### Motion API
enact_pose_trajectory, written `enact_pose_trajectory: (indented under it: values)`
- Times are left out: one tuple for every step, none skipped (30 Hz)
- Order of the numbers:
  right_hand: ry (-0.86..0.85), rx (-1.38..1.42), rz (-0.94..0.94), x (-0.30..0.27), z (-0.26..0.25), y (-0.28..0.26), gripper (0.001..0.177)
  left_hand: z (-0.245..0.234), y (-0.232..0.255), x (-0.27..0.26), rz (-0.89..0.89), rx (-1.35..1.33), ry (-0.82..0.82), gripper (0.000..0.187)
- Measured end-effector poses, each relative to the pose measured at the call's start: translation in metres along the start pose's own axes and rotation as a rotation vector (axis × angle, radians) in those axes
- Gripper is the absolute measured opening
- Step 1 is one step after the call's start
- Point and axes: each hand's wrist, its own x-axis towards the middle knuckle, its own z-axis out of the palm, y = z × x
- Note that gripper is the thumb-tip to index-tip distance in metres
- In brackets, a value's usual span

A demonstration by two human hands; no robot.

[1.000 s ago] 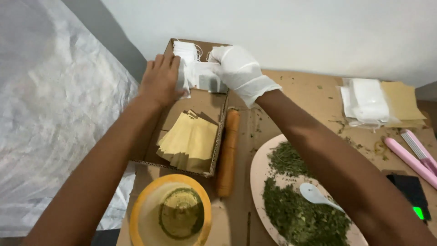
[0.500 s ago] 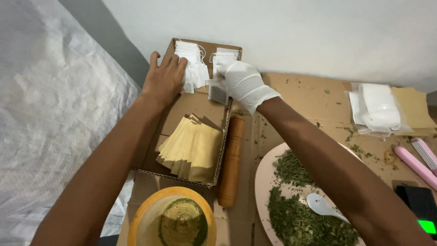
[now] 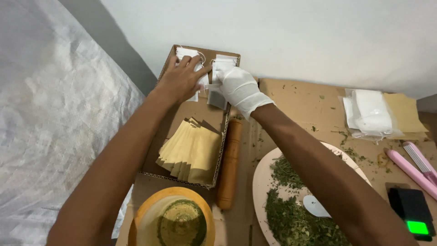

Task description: Filling small tea bags with dried tea leaves using a spoon and then packing the bags into a box.

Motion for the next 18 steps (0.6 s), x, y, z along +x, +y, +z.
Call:
enact_pose_trajectory:
  values:
    - [0.001,-0.002,0.000,0.012,0.014,0.004,0.042,0.015,-0.004,0.009,0.000,0.000,0.002,0.062]
    - [0.069,-0.037,-0.032,0.024,0.027,0.008,0.038,0.030,-0.008,0.019,0.010,0.005,0.062,0.049]
    - [0.137,-0.073,-0.064,0.035,0.041,0.011,0.034,0.045,-0.012,0.028,0.019,0.010,0.122,0.039]
    - [0.138,-0.073,-0.074,0.016,0.013,0.004,0.034,0.058,-0.015,0.034,0.009,0.011,0.122,0.039]
    - [0.236,-0.112,-0.091,-0.003,-0.014,-0.003,0.037,0.070,-0.018,0.041,0.023,0.036,0.197,0.029]
    - [0.335,-0.153,-0.100,-0.024,-0.043,-0.007,0.042,0.082,-0.020,0.051,0.046,0.061,0.273,0.021]
    - [0.336,-0.154,-0.102,-0.018,-0.039,-0.005,0.042,0.073,-0.019,0.051,0.044,0.061,0.275,0.021]
    - [0.355,-0.147,-0.113,-0.015,-0.034,-0.001,0.039,0.066,-0.015,0.051,0.012,0.027,0.276,0.015]
    - [0.374,-0.140,-0.124,-0.013,-0.028,0.003,0.037,0.060,-0.011,0.051,-0.020,-0.006,0.277,0.010]
    - [0.371,-0.140,-0.118,-0.018,-0.051,-0.007,0.037,0.051,-0.015,0.052,-0.014,-0.008,0.276,0.010]
    - [0.224,0.039,-0.078,-0.023,-0.073,-0.017,0.042,0.043,-0.019,0.053,-0.028,-0.093,0.255,0.009]
    - [0.072,0.222,-0.042,-0.029,-0.093,-0.030,0.051,0.035,-0.023,0.050,-0.044,-0.178,0.228,0.011]
    - [0.066,0.225,-0.038,-0.033,-0.091,-0.029,0.051,0.034,-0.027,0.048,-0.042,-0.182,0.221,0.011]
    - [0.067,0.100,-0.027,-0.032,-0.090,-0.028,0.035,0.031,-0.034,0.047,-0.058,-0.324,0.183,0.013]
    - [0.067,-0.025,-0.016,-0.031,-0.090,-0.028,0.020,0.027,-0.040,0.045,-0.074,-0.466,0.144,0.024]
    - [0.067,-0.023,-0.012,-0.033,-0.091,-0.029,0.020,0.020,-0.046,0.039,-0.070,-0.465,0.141,0.024]
    - [0.174,-0.058,-0.074,-0.035,-0.091,-0.029,0.011,0.013,-0.052,0.032,-0.127,-0.585,0.134,0.020]
    - [0.277,-0.093,-0.135,-0.038,-0.090,-0.030,0.005,0.007,-0.056,0.026,-0.185,-0.708,0.124,0.020]
